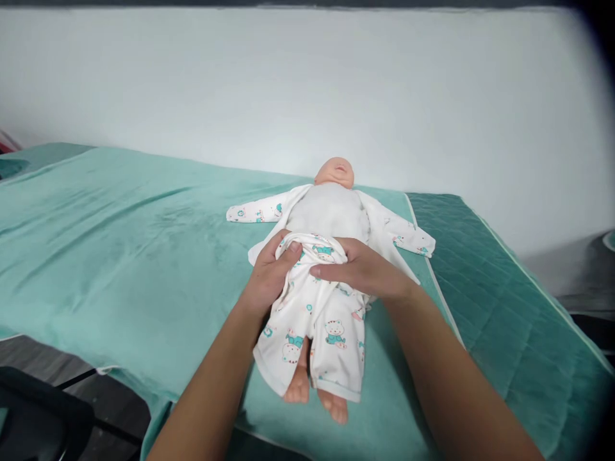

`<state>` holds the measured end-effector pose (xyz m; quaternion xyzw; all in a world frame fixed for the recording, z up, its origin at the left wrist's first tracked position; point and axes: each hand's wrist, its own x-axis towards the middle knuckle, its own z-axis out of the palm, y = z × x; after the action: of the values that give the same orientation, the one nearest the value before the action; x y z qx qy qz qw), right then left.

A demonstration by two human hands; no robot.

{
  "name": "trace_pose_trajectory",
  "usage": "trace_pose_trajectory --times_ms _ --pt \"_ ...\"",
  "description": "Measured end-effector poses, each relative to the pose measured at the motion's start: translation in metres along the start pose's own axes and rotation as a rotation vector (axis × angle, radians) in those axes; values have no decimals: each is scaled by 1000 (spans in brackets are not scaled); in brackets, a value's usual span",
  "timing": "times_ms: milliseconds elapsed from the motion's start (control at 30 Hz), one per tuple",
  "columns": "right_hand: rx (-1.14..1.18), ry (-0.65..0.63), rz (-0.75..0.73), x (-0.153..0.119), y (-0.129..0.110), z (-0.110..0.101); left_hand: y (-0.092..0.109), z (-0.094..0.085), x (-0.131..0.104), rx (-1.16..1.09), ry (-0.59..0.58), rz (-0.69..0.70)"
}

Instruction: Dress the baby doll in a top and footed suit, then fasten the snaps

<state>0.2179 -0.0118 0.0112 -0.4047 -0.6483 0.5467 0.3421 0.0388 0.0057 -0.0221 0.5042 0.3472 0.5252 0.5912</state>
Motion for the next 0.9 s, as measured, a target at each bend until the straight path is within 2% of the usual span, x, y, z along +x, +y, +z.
trace_pose_trajectory --times_ms 100,167,300,433,533,700,900 --pt "90 57 -73 -1 1 0 4 9 -5 63 70 42" --pt "100 64 -115 -3 -1 -1 10 14 -13 98 77 42" --pt "-2 63 -154 -9 -5 -3 23 22 -36 -6 13 -35" --pt "-157 50 -159 -11 -7 -2 33 23 -64 -130 30 -191" --pt "-265 8 -127 -9 -6 0 41 22 -87 -161 86 -305" --pt "-445 -54 -108 -8 -2 3 49 30 -124 -225 193 -394" --pt "-477 -311 -82 -14 -7 -6 52 46 -150 -276 370 -425"
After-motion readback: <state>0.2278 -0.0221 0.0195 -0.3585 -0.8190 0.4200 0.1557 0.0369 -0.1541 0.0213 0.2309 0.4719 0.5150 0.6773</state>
